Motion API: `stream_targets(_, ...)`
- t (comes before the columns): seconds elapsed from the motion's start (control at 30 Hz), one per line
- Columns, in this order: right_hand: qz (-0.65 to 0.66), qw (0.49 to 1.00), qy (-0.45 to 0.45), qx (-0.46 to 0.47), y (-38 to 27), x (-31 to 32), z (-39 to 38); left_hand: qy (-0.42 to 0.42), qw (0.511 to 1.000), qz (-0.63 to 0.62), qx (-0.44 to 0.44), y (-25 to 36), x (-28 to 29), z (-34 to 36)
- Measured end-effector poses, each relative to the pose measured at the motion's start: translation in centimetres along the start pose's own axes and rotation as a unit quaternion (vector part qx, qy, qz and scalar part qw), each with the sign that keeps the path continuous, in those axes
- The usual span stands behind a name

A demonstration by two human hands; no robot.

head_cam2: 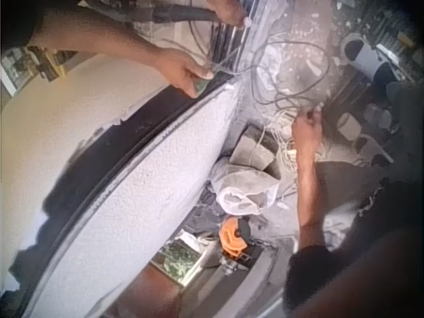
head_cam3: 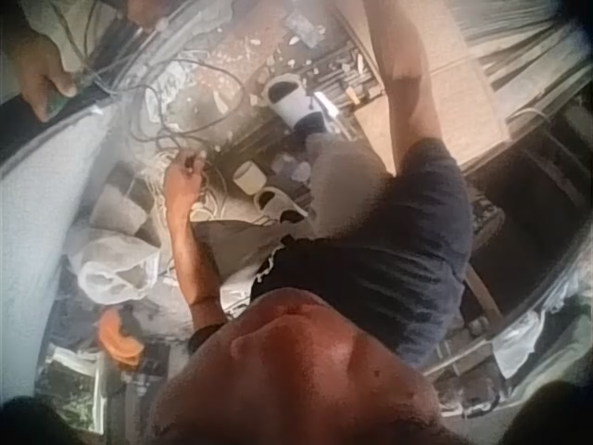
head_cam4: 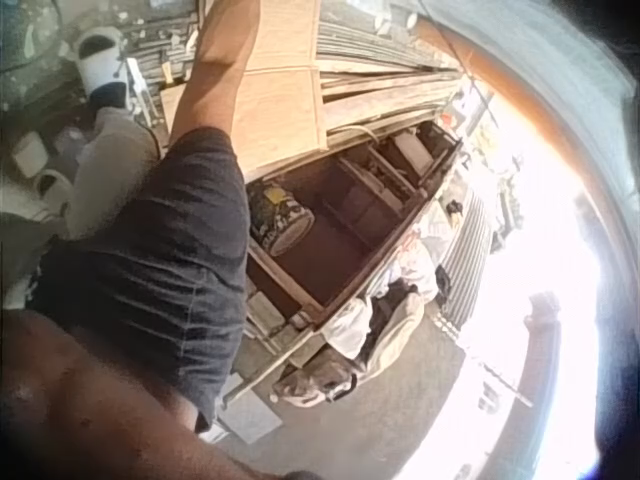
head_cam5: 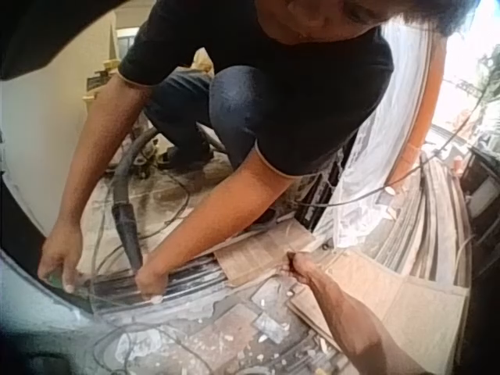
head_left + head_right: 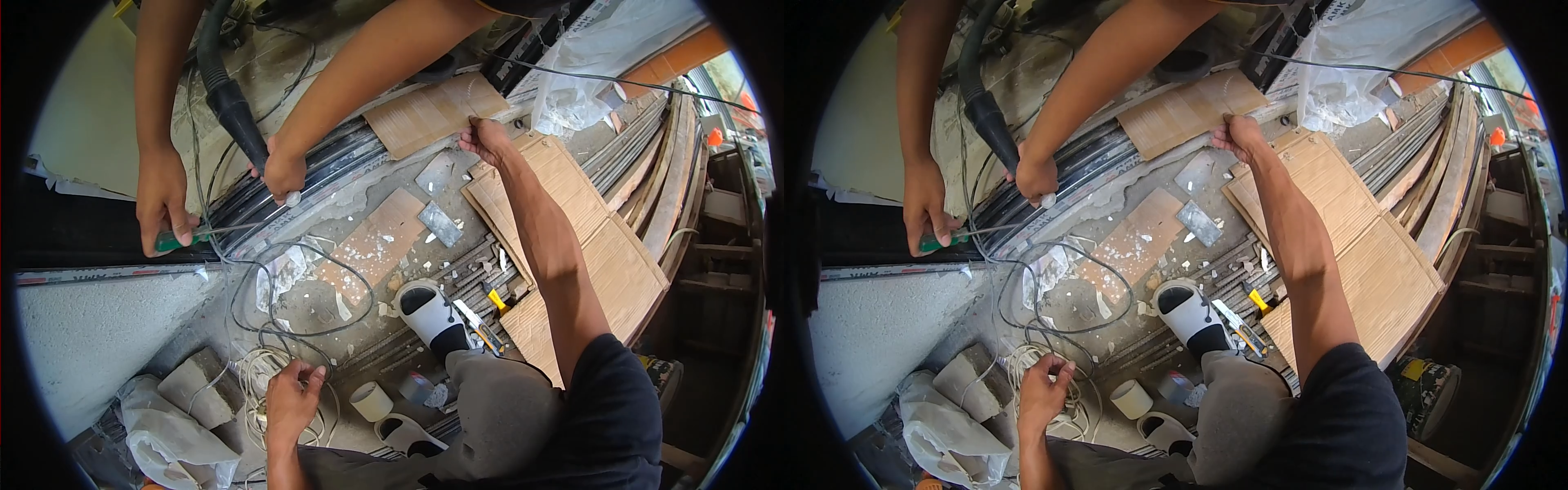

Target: Assisting in the repair of a sliding door by cutting cardboard to size and cleaning debris from the track.

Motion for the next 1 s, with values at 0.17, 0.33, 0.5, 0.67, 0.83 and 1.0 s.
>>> stream_targets(0.17,-0.002,1.0,0.0,0.004,0.2,0.0,0.0,-0.002,1.0,0.008,0.001,-0.1,0.0,-0.1)
stream_targets(0.33,0.033,0.999,-0.008,0.028,-0.2,2.9,-1.6,-0.008,1.0,-0.024,-0.017,-0.2,-0.5,0.0)
stream_targets(0.5,0.137,0.983,-0.119,-0.025,4.3,2.8,-15.9,0.024,0.997,-0.022,-0.077,0.4,-0.3,-0.3)
stream_targets(0.67,0.195,0.94,-0.229,-0.159,12.1,-1.4,-28.2,-0.082,0.909,-0.406,-0.059,3.4,-3.8,-0.3)
stream_targets(0.83,0.106,0.925,-0.254,-0.261,14.5,-5.1,-31.7,-0.027,0.942,-0.333,-0.031,3.5,-2.5,1.3)
stream_targets(1.0,-0.603,0.791,-0.087,-0.048,19.6,3.9,-30.5,0.206,0.923,-0.315,-0.078,1.8,6.0,0.0)
Point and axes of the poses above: each hand's wrist, its own z-axis towards the middle knuckle, its own x-axis out of the back of the hand, y = z × x, the point moved 4 cm from there along z, towards the middle knuckle, and after that the axes turned 7 degrees about -z, right-handed, at the moved point
